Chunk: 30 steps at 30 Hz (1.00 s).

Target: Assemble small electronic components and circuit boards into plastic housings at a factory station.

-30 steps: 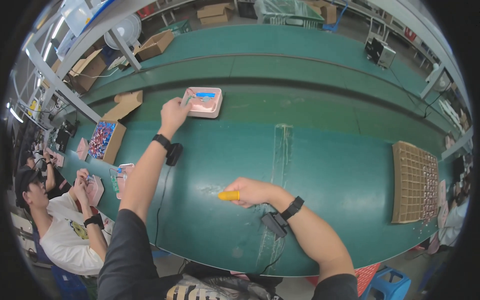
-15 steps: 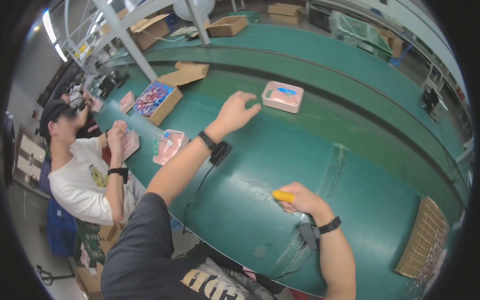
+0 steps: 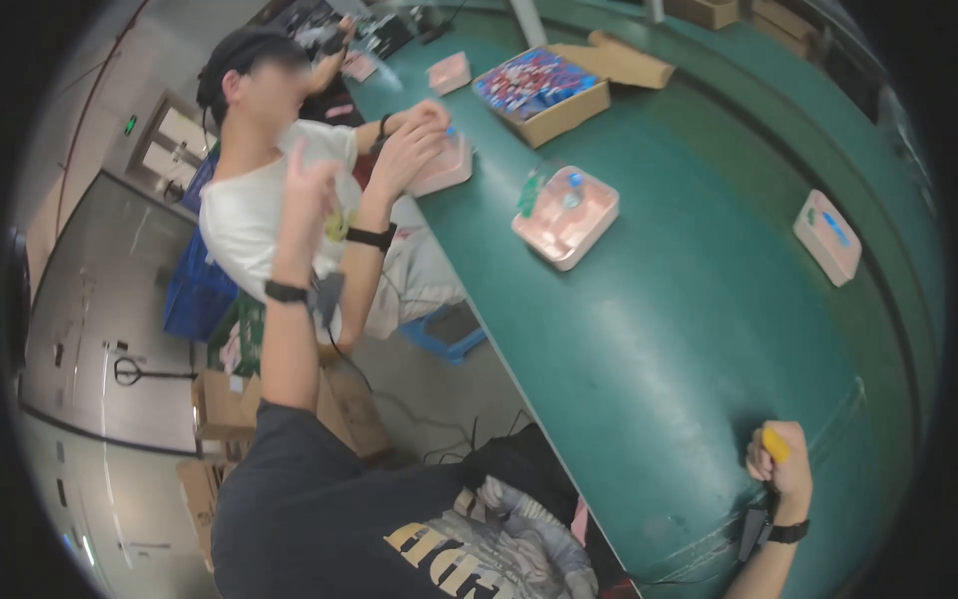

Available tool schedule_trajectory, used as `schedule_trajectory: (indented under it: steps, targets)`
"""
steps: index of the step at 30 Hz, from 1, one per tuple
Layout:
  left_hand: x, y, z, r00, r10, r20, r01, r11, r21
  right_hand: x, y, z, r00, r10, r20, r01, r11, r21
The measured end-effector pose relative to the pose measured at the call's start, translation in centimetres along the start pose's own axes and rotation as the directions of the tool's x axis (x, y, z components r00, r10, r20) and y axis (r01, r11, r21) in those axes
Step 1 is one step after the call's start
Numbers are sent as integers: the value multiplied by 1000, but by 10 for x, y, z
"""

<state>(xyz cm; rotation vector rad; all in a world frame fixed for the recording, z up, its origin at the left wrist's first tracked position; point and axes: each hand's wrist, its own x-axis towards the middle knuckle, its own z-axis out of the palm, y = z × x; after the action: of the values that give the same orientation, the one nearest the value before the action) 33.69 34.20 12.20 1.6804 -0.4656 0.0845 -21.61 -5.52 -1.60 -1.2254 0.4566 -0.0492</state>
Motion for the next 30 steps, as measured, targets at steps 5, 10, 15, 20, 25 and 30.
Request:
schedule_trajectory:
  steps: [5, 10, 15, 20, 25, 30]
  targets:
    - [35, 32, -58, 998, 62, 26, -62, 998, 9, 6, -5, -15, 981, 149, 125, -139, 987, -85]
    - [17, 35, -12, 974, 72, 216, -75, 997, 6, 25, -33, 2, 901, 429, 62, -380, 850, -366]
    - [-43, -2, 72, 820, 12, 572, -208, 938, 279, 28, -38, 15, 848, 530, 8, -452, 731, -512]
    - [-101, -76, 142, 820, -84, 566, -103, 951, 291, 43, -61, 47, 877, 436, 202, -135, 626, -768]
    - [-115, -84, 184, 863, 147, 484, -237, 963, 129, 73, -76, 88, 941, 221, 257, 35, 692, -721]
    - [-119, -91, 198, 851, 256, 459, -407, 873, 268, 131, -80, 111, 968, 175, 178, 6, 699, -715]
